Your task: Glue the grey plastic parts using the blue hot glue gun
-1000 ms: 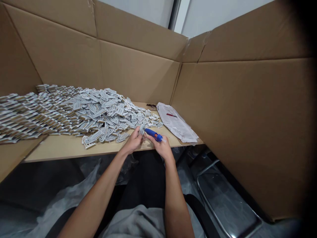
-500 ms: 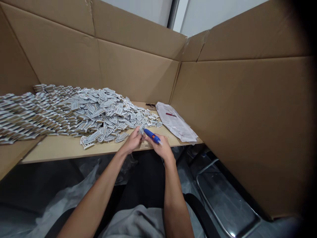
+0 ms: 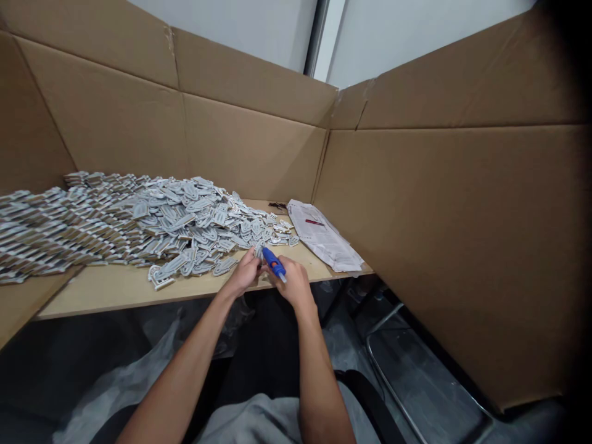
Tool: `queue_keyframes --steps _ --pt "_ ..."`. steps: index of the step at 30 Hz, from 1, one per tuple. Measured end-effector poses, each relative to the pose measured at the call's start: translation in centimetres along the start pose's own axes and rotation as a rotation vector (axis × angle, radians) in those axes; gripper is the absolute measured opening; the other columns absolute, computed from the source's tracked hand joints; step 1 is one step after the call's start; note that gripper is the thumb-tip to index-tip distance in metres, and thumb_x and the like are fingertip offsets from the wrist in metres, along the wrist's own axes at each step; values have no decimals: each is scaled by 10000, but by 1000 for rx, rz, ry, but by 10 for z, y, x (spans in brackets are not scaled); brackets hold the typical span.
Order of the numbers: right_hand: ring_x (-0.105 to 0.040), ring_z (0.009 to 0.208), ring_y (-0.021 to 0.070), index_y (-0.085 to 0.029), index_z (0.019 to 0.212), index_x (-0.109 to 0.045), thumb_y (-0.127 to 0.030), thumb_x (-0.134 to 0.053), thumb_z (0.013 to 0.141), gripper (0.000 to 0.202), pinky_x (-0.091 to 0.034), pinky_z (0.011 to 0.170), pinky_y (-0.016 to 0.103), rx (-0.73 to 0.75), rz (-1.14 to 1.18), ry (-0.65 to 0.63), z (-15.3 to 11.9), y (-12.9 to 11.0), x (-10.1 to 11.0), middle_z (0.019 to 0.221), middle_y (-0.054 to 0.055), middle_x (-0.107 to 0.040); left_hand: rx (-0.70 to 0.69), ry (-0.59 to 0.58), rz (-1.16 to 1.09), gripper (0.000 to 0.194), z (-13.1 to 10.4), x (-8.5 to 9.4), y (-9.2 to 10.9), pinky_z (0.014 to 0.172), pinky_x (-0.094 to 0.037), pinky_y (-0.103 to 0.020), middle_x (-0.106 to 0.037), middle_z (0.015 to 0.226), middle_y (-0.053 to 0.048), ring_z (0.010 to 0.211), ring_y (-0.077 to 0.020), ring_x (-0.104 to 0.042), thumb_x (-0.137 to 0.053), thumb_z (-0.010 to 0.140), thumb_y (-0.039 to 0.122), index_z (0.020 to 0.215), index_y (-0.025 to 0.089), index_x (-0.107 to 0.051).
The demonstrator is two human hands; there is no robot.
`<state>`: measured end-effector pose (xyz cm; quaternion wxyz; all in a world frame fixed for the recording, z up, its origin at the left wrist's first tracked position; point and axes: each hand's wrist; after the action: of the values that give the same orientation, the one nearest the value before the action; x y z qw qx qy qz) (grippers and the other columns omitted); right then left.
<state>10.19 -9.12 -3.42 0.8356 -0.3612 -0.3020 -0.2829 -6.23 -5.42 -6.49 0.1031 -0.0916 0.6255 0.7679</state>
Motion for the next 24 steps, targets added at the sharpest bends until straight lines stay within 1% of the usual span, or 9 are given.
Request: queue_keyframes --steps 2,5,8,10,12,14,17,21,24 --pt "-647 784 237 -218 926 -591 -293 -665 875 117 -366 665 281 10 -64 28 1 -4 -7 893 78 -708 51 22 -68 309 -1 -1 1 492 -327 -181 -505 638 89 497 -78 -463 -702 758 303 948 216 -473" --pt "-633 796 237 -215 937 -569 -246 -639 847 118 -382 682 286 36 -71 58 3 -6 -13 909 79 -691 89 32 -148 354 -2 -3 5 473 -309 -165 -470 597 113 457 -66 -449 -700 733 309 897 237 -394" --pt "-622 789 238 -219 922 -551 -239 -595 859 79 -395 682 289 48 -27 98 3 -5 -12 892 80 -671 91 41 -179 349 -3 -5 9 463 -310 -166 -492 586 105 444 -70 -469 -679 703 272 863 237 -371" --pt "-622 800 240 -223 916 -543 -243 -571 881 49 -408 696 293 38 31 152 3 -5 -10 889 83 -661 78 59 -161 318 -5 -6 12 451 -305 -170 -545 595 77 449 -81 -494 -663 708 276 853 231 -384" --pt "-621 796 236 -225 916 -539 -284 -551 923 60 -422 712 298 6 114 229 3 -5 -7 878 80 -655 68 21 -116 284 -8 -7 15 448 -313 -180 -592 604 48 451 -91 -502 -666 749 312 858 224 -419" --pt "-624 772 227 -220 949 -544 -361 -536 964 142 -439 718 303 -63 216 298 3 -4 -5 865 75 -661 56 -90 -58 267 -11 -6 18 453 -326 -191 -608 599 36 434 -85 -472 -679 797 358 853 215 -461" --pt "-665 801 224 -207 1025 -573 -490 -543 971 290 -484 745 308 -206 394 327 5 0 -4 900 86 -703 26 -228 37 283 -15 -4 20 451 -302 -200 -588 560 31 417 -73 -423 -705 827 407 806 191 -524" --pt "-730 961 235 -180 1020 -629 -627 -488 960 473 -555 836 324 -302 788 309 9 9 -3 1041 144 -743 30 -254 158 299 -16 0 17 443 -253 -205 -531 501 40 429 -81 -412 -758 795 415 788 168 -589" --pt "-754 934 247 -182 944 -641 -695 -397 962 568 -588 811 339 -306 941 257 9 10 5 975 144 -758 28 -233 186 298 -14 0 15 447 -269 -200 -540 516 36 437 -79 -415 -756 797 417 772 172 -588"
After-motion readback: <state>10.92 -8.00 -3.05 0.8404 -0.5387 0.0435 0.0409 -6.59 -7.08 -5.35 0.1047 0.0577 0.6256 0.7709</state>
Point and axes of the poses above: each hand's wrist, its own z-axis towards the middle knuckle, its own x-axis out of the back of the hand, y = z × x
